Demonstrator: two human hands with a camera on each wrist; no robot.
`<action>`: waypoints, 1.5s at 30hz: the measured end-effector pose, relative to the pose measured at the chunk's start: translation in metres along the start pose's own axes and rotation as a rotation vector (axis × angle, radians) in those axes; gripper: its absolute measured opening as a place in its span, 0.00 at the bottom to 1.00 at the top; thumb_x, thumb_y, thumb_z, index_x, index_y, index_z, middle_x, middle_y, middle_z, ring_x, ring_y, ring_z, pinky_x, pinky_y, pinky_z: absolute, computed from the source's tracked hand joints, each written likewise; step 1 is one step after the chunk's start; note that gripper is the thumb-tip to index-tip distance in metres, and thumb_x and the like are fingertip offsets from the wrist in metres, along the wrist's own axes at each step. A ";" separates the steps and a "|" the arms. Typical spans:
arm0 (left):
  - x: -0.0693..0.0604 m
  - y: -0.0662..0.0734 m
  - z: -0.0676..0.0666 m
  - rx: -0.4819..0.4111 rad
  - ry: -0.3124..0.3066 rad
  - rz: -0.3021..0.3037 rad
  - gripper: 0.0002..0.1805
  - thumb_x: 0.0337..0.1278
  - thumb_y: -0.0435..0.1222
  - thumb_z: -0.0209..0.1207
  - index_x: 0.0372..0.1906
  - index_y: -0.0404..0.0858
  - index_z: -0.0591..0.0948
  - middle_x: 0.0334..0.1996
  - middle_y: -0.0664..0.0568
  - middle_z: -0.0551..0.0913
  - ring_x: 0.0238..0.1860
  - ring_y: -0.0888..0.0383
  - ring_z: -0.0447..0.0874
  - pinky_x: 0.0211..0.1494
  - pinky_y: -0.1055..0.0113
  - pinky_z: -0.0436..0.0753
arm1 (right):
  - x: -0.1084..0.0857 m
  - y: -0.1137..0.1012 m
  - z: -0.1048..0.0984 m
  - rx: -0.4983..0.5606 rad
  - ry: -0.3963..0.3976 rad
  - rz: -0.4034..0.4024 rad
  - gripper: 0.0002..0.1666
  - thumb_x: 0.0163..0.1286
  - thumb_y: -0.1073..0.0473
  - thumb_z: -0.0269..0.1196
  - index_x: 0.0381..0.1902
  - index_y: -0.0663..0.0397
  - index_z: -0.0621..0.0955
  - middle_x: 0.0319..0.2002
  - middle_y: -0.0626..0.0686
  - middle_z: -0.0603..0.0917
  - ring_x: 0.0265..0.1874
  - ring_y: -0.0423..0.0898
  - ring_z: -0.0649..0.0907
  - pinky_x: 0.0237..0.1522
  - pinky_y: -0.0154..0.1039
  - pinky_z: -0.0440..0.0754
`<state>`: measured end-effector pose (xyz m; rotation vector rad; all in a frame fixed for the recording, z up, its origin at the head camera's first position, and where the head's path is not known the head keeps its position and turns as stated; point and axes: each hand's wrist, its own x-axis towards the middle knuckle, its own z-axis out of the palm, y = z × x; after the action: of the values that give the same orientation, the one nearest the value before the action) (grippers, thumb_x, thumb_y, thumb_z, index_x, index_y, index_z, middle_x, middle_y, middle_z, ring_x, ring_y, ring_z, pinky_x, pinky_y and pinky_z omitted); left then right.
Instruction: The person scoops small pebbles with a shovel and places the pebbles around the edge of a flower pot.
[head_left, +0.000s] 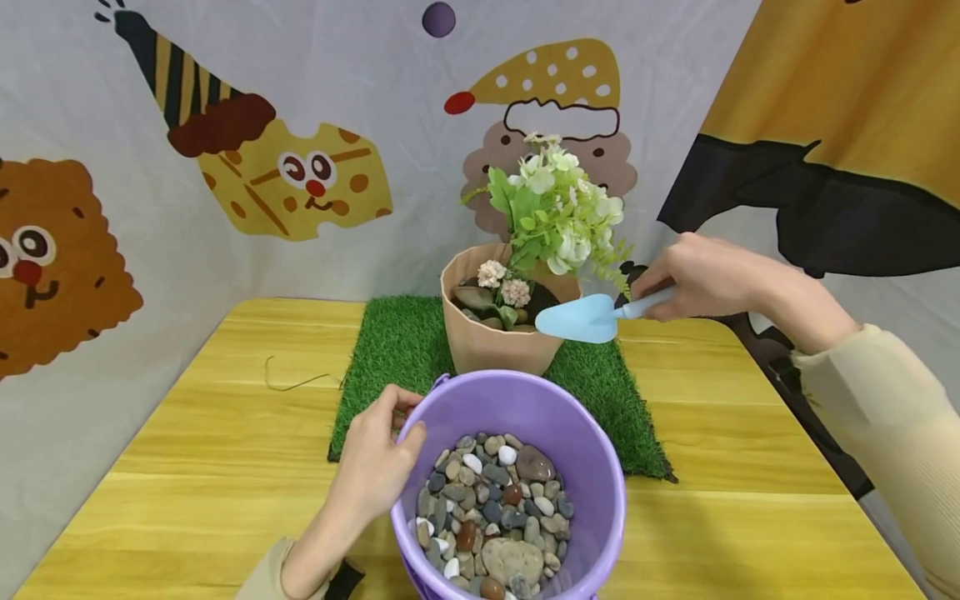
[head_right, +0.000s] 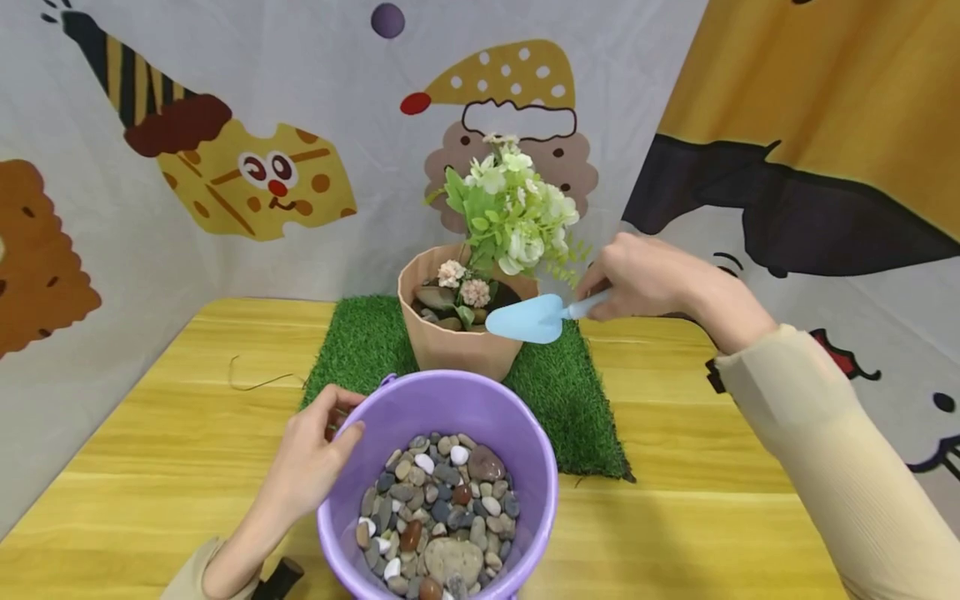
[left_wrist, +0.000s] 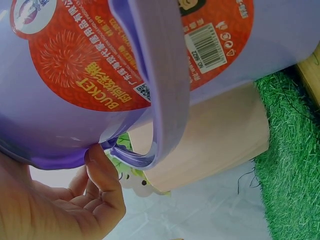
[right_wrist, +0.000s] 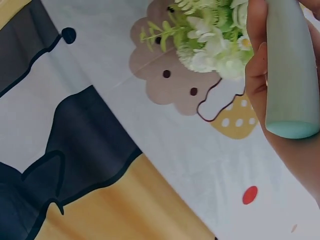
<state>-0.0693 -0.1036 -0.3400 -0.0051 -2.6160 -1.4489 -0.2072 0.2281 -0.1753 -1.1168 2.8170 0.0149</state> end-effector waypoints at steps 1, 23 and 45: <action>0.000 0.000 0.000 0.000 -0.001 0.000 0.14 0.52 0.30 0.56 0.46 0.37 0.78 0.36 0.48 0.83 0.35 0.59 0.80 0.35 0.72 0.80 | -0.002 -0.002 0.000 0.005 0.007 -0.017 0.11 0.54 0.57 0.71 0.38 0.43 0.87 0.30 0.41 0.87 0.19 0.30 0.75 0.22 0.28 0.72; 0.000 -0.001 0.001 -0.006 -0.003 -0.005 0.14 0.52 0.30 0.56 0.46 0.37 0.78 0.36 0.48 0.83 0.35 0.57 0.80 0.34 0.74 0.80 | -0.007 -0.067 0.019 -0.085 0.011 -0.308 0.09 0.53 0.60 0.68 0.26 0.35 0.82 0.21 0.33 0.77 0.17 0.27 0.67 0.20 0.25 0.66; 0.000 -0.001 0.001 -0.009 -0.005 -0.007 0.13 0.53 0.30 0.56 0.46 0.37 0.78 0.36 0.48 0.83 0.35 0.58 0.80 0.34 0.74 0.80 | 0.007 -0.132 0.074 -0.630 0.067 -0.406 0.14 0.44 0.55 0.71 0.12 0.40 0.75 0.15 0.41 0.79 0.15 0.42 0.76 0.24 0.35 0.74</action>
<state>-0.0698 -0.1036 -0.3412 0.0000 -2.6164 -1.4643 -0.1143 0.1311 -0.2456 -1.8140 2.6380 0.8916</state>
